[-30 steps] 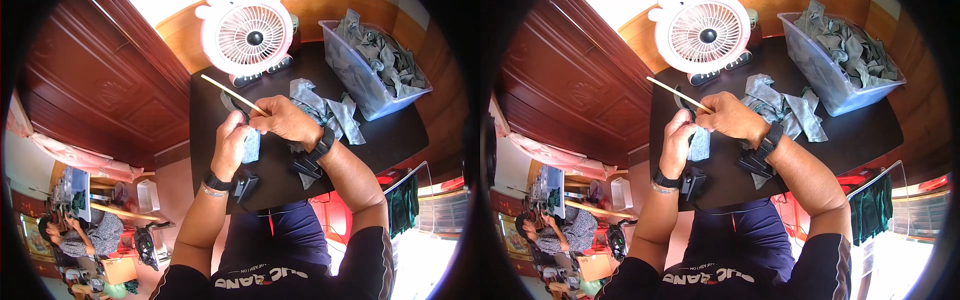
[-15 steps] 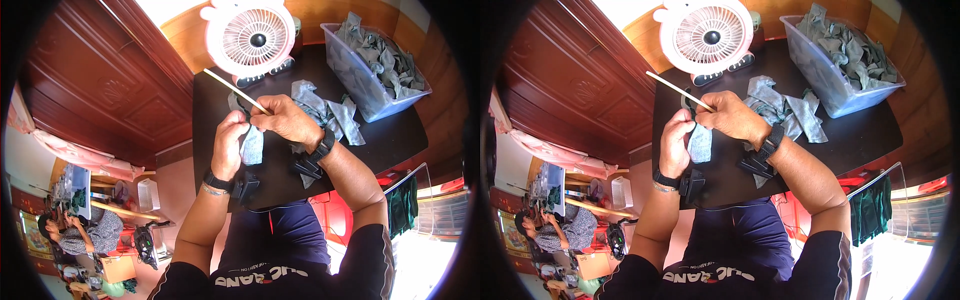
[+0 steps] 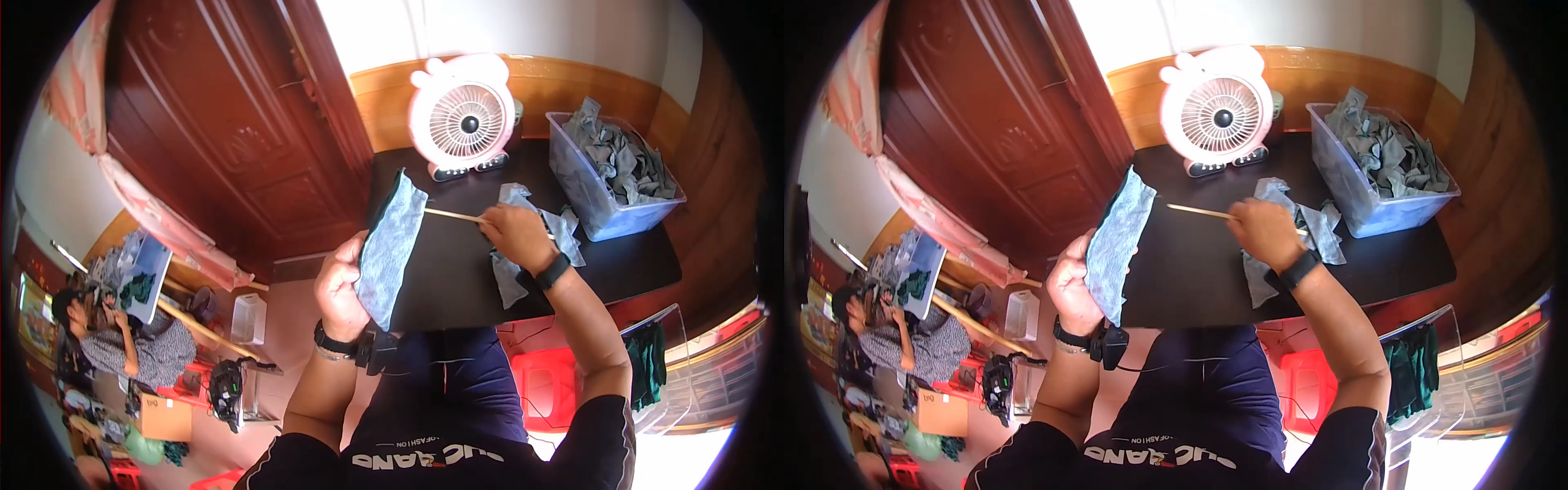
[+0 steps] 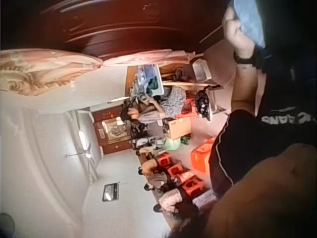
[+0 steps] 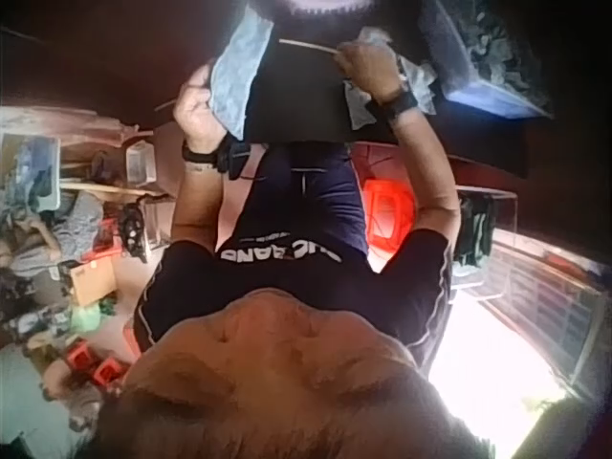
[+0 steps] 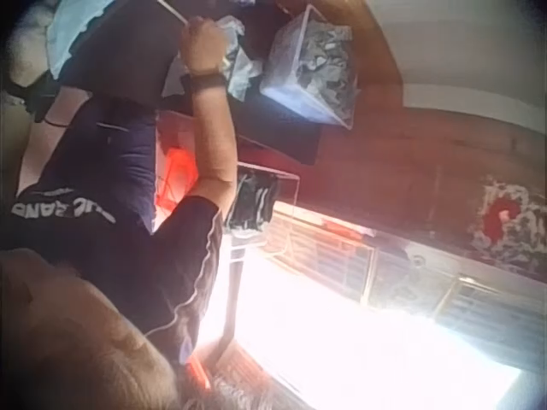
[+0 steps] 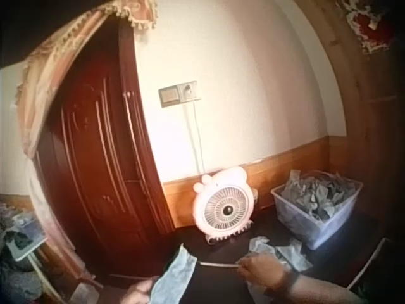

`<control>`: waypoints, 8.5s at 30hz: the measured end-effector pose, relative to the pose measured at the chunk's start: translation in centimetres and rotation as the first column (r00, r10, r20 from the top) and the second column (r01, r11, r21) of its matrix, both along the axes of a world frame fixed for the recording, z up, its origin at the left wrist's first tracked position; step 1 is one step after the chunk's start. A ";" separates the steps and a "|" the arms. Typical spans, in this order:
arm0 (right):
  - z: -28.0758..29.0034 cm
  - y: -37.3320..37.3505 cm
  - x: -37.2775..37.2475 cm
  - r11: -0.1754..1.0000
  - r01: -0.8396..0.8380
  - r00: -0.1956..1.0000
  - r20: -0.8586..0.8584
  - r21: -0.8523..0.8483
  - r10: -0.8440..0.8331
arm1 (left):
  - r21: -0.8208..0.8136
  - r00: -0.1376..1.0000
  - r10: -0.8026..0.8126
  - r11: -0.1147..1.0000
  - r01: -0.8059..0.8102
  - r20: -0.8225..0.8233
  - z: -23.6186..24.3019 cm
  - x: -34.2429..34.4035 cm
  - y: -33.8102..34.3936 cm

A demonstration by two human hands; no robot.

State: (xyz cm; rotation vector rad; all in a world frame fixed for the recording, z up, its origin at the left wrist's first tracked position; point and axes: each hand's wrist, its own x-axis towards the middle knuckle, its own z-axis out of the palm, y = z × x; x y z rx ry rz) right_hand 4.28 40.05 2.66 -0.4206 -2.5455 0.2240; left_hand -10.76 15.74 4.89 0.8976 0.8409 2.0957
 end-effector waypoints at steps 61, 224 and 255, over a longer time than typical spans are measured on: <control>2.0 -14.8 1.6 0.562 -0.588 0.786 -0.574 -0.581 0.229 | -0.363 0.775 0.085 0.848 -0.387 -0.626 -2.0 6.7 -8.9; -10.3 -21.3 2.4 0.594 -0.287 0.951 -0.297 -0.752 0.084 | -0.286 0.762 0.302 0.798 -0.531 -0.573 -14.9 8.5 -7.2; -4.6 -14.3 5.3 0.753 -0.450 0.889 -0.325 -0.480 0.323 | -0.370 0.828 -0.082 0.867 0.334 0.555 -12.0 5.5 -9.0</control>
